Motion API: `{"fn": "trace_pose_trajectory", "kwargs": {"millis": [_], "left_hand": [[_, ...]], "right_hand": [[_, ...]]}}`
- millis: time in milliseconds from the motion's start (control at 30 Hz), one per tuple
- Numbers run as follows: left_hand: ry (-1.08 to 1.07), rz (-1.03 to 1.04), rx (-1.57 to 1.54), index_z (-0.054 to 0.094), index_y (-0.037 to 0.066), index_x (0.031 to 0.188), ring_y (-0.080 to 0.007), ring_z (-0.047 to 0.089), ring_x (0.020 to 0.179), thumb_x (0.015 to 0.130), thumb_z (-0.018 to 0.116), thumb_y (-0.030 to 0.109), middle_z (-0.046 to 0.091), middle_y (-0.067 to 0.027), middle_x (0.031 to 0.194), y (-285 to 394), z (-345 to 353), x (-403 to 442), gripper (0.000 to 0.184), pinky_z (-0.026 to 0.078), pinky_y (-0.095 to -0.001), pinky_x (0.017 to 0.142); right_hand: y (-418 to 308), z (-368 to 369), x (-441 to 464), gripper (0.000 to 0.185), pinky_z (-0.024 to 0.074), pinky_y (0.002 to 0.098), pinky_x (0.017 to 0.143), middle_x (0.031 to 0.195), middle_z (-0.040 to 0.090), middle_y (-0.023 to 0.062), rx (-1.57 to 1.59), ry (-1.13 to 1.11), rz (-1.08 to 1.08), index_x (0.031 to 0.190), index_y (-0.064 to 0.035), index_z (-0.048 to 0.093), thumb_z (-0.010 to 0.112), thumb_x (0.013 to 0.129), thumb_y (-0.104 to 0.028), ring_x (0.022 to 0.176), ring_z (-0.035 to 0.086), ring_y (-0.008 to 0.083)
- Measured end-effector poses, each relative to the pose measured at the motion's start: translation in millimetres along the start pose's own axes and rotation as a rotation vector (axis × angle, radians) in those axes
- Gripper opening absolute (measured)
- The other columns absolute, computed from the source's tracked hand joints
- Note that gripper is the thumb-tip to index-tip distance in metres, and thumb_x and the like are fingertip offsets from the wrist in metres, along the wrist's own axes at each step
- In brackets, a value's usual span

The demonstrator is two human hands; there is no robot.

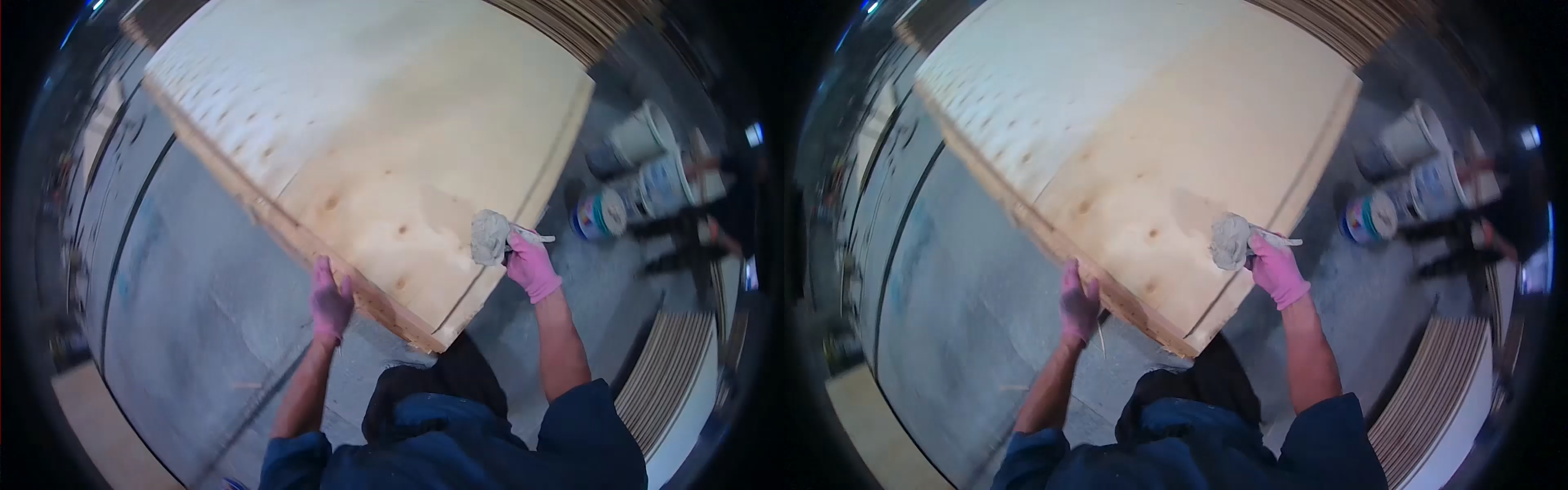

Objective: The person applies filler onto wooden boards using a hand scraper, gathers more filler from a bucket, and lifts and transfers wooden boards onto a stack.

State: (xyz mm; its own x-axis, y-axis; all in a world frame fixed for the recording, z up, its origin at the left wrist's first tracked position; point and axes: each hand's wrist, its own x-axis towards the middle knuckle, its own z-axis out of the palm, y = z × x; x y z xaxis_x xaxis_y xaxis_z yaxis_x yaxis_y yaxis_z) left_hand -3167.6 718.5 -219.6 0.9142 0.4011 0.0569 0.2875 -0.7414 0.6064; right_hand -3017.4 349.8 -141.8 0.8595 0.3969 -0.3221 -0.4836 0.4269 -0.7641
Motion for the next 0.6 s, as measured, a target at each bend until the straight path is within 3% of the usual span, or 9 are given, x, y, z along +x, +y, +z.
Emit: {"fn": "trace_pose_trajectory", "kwargs": {"millis": [133,233,267,367,400,433,600], "left_hand": [[-0.045,0.216,0.224,0.041,-0.008,0.139,-0.044,0.043,0.133,0.088,0.064,0.022,0.044,-0.0315,0.142,-19,14,105,0.064,0.036,-0.0442,0.112],[-0.064,0.294,0.377,0.039,-0.008,0.141,-0.044,0.038,0.137,0.091,0.061,0.031,0.04,-0.0297,0.147,-41,26,160,0.067,0.031,-0.0455,0.115],[-0.09,0.267,0.437,0.038,-0.008,0.143,-0.0438,0.035,0.139,0.092,0.06,0.034,0.038,-0.0289,0.148,-52,31,175,0.069,0.029,-0.0459,0.116],[-0.164,0.188,0.576,0.033,-0.006,0.146,-0.043,0.028,0.143,0.093,0.056,0.043,0.032,-0.0265,0.153,-84,31,208,0.076,0.023,-0.0467,0.119],[-0.186,0.168,0.587,0.032,-0.005,0.148,-0.0425,0.026,0.144,0.094,0.055,0.045,0.03,-0.0257,0.154,-94,27,220,0.077,0.021,-0.0469,0.119],[-0.206,0.145,0.597,0.03,-0.004,0.149,-0.042,0.024,0.145,0.094,0.054,0.047,0.028,-0.0248,0.156,-104,24,233,0.079,0.019,-0.047,0.12],[-0.168,0.524,0.605,0.027,-0.001,0.151,-0.0417,0.021,0.146,0.095,0.054,0.046,0.026,-0.0227,0.158,-155,12,304,0.077,0.018,-0.0485,0.12]], "right_hand": [[41,-22,-3,0.037,0.0522,0.0407,0.099,0.128,0.062,0.0143,0.105,0.222,-0.078,0.13,0.0024,0.056,0.053,0.099,-0.017,0.117,0.061,0.0262],[96,-37,11,0.038,0.0481,0.0428,0.105,0.132,0.059,0.0156,0.578,0.297,-0.027,0.13,0.0043,0.054,0.053,0.097,-0.012,0.121,0.059,0.0271],[114,-30,17,0.035,0.0533,0.04,0.096,0.119,0.067,0.0142,0.691,0.307,-0.047,0.123,0.0037,0.06,0.059,0.094,-0.016,0.109,0.066,0.0272],[120,-28,33,0.03,0.0552,0.0368,0.083,0.09,0.073,0.0066,-0.692,0.518,0.098,0.1,0.0027,0.071,0.057,0.095,-0.023,0.093,0.07,0.0238],[119,-26,45,0.029,0.0545,0.0379,0.076,0.076,0.073,0.0062,-0.75,0.567,-0.099,0.095,-0.0004,0.073,0.06,0.091,-0.026,0.081,0.071,0.0267],[107,-17,61,0.027,0.0544,0.0387,0.076,0.079,0.073,0.0082,-0.919,0.538,-0.136,0.097,-0.0022,0.074,0.061,0.09,-0.025,0.08,0.071,0.0278],[130,32,45,0.026,0.0535,0.0435,0.077,0.091,0.071,0.0169,-1.639,0.546,-0.301,0.105,-0.0122,0.074,0.067,0.084,-0.026,0.076,0.067,0.0347]]}}
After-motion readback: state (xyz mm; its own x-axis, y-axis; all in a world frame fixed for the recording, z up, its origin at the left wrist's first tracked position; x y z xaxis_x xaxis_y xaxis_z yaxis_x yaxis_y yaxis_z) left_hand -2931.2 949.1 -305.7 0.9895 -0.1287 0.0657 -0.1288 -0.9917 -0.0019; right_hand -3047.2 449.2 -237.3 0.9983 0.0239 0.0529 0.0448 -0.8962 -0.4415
